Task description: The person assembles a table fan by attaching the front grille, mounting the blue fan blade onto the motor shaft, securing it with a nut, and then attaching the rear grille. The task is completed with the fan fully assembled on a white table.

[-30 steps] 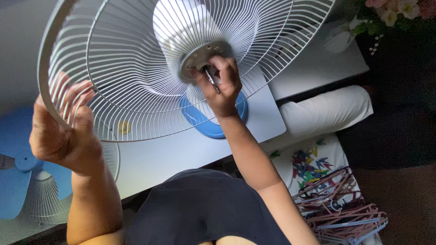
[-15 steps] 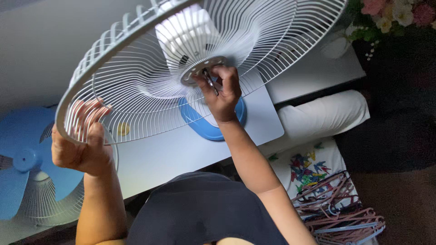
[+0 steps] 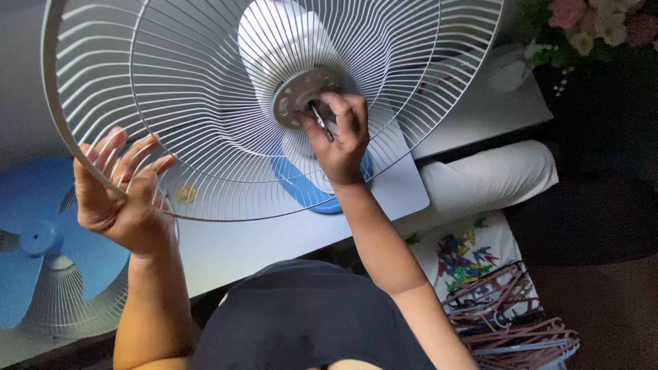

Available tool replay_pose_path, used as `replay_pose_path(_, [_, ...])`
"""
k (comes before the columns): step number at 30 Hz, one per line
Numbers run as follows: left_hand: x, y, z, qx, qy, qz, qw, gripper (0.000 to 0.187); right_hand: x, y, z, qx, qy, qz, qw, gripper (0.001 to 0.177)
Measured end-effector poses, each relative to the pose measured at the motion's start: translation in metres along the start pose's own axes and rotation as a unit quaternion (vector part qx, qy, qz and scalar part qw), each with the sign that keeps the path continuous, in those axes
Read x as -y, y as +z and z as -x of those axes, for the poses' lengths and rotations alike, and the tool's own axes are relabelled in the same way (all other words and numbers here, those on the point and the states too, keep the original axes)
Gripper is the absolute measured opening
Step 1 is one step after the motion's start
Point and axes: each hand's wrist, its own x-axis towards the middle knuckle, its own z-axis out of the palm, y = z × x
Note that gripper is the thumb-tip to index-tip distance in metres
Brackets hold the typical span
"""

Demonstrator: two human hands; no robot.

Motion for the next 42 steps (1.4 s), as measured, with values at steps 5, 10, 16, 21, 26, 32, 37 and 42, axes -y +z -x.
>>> replay_pose_path(5, [0.002,0.002,0.005,-0.015,0.005,-0.007,1.0,0.061,0.002,0.003,-0.002,-0.009,0.011,-0.014,1.0,0.038])
replay_pose_path(10, [-0.008,0.008,0.002,-0.013,0.018,-0.042,0.999,0.049,0.006,0.005,-0.004,-0.002,0.037,-0.016,0.999,0.037])
replay_pose_path(16, [-0.001,0.008,-0.015,-0.017,0.023,-0.047,0.998,0.052,0.008,0.005,-0.006,0.0,0.033,-0.022,0.999,0.033])
replay_pose_path(21, [0.011,0.001,-0.017,-0.001,0.027,-0.027,0.999,0.051,0.008,0.016,-0.006,-0.005,-0.015,0.008,1.0,0.043])
replay_pose_path(26, [0.006,-0.014,-0.05,0.191,0.001,0.205,0.96,0.059,0.003,0.018,-0.007,-0.026,-0.013,-0.005,1.0,0.044])
replay_pose_path(32, [0.05,0.025,-0.133,0.322,-0.219,0.241,0.889,0.081,0.002,0.019,-0.006,-0.027,0.014,-0.026,0.999,0.041])
replay_pose_path(37, [0.056,0.075,-0.151,0.434,-0.283,0.192,0.833,0.089,0.005,0.019,-0.006,-0.036,0.002,0.016,0.999,0.045])
replay_pose_path(42, [0.049,0.09,-0.15,0.459,-0.282,0.174,0.824,0.098,0.002,0.018,-0.008,-0.031,0.007,0.021,0.999,0.055])
